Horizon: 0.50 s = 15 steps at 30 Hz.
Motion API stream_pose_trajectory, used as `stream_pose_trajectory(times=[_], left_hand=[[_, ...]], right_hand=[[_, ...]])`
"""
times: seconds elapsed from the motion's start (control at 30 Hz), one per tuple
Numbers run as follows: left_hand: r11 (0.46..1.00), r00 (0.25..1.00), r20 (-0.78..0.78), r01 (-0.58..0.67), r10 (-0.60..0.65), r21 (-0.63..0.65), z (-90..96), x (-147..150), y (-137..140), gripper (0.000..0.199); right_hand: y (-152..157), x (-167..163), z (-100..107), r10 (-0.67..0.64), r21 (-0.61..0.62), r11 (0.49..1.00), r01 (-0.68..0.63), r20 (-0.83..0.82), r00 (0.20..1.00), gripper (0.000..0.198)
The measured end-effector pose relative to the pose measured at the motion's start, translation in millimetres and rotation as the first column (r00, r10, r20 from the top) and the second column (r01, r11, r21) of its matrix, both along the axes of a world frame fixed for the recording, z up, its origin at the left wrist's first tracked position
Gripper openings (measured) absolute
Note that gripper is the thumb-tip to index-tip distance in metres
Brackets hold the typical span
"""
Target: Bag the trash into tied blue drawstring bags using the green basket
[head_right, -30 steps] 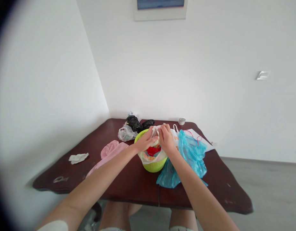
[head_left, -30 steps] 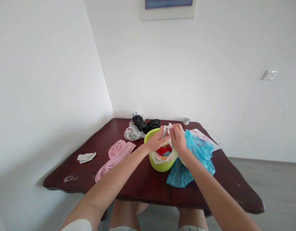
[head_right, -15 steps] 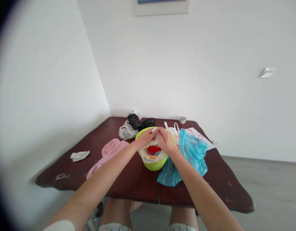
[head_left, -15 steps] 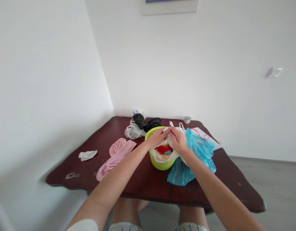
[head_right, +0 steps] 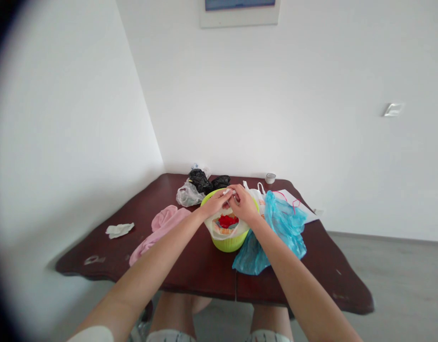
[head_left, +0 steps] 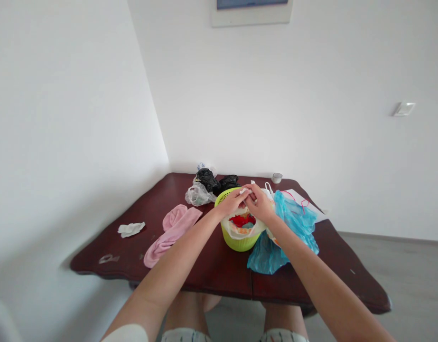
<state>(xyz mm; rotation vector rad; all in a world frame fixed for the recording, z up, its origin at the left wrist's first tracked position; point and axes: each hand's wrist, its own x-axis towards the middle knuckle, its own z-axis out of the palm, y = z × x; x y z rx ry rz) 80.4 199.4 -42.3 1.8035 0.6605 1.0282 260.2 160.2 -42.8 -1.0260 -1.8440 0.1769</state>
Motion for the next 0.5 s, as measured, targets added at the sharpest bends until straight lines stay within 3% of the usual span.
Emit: stream_pose_trajectory(times=[0.13,0.5], left_hand=[[1.0,1.0,0.002,0.018,-0.018,-0.016,0.9,1.9,-1.5,0.07],[0.995,0.995,0.03,-0.09,0.091,-0.044,6.2,-5.4,-6.6,0.068]], right_hand=[[-1.4,1.5,0.6,-0.09,0.021,0.996,0.091,-0.016,0.996,0.016],[-1.9,0.1,-4.4,-0.081,0.059,0.994,0.087,-0.087,0.993,0.022]])
